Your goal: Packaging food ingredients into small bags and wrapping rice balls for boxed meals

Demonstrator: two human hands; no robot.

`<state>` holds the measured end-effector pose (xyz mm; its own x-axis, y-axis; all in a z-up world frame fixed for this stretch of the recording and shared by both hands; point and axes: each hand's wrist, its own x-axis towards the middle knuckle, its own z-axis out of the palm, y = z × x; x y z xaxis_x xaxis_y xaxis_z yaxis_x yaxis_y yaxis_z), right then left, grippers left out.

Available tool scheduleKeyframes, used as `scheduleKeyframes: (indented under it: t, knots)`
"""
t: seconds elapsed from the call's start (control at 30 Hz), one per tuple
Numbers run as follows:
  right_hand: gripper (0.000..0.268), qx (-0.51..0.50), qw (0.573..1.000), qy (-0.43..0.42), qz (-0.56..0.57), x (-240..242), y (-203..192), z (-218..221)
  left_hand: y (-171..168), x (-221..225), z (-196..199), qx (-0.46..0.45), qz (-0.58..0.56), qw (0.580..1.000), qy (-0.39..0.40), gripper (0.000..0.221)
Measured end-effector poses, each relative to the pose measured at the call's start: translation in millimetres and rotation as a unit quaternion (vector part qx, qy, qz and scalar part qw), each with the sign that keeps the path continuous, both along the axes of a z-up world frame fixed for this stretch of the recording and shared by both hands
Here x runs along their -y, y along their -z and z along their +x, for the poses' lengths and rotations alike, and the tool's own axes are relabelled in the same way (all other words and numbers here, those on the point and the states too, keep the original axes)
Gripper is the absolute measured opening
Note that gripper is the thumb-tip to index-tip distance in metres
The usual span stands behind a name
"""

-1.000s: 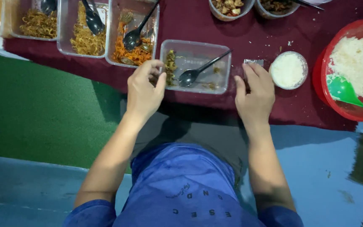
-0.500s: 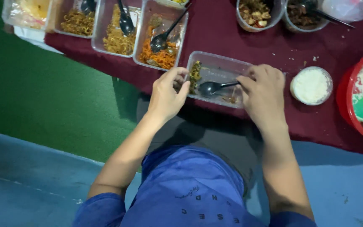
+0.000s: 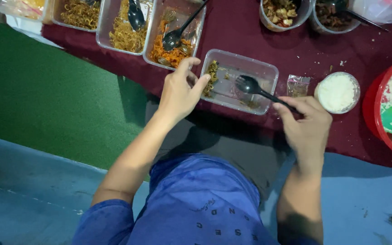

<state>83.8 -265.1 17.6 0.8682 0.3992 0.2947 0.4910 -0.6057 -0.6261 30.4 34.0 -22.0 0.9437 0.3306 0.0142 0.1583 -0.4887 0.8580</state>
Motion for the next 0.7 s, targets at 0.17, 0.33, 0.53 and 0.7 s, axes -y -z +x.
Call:
scheduleKeyframes:
  t: [0.17, 0.33, 0.53, 0.7]
  knots:
    - [0.019, -0.038, 0.999, 0.005, 0.030, -6.2, 19.7, 1.4, 10.8, -12.0, 21.5, -0.043, 0.008, 0.999, 0.008, 0.019]
    - [0.034, -0.067, 0.993, 0.046, 0.083, -12.6, 26.0, 0.5, 4.5, -17.7, 19.4, -0.045, 0.024, 0.999, 0.010, 0.013]
    - [0.050, -0.108, 0.970, 0.062, 0.207, -11.8, 21.0, 0.9, -4.3, -46.7, 22.8, -0.017, -0.047, 0.998, -0.029, 0.010]
    - [0.047, -0.102, 0.968, 0.044, 0.225, -10.9, 31.1, 0.7, -31.9, -88.5, 41.1, 0.074, -0.121, 0.988, -0.060, 0.010]
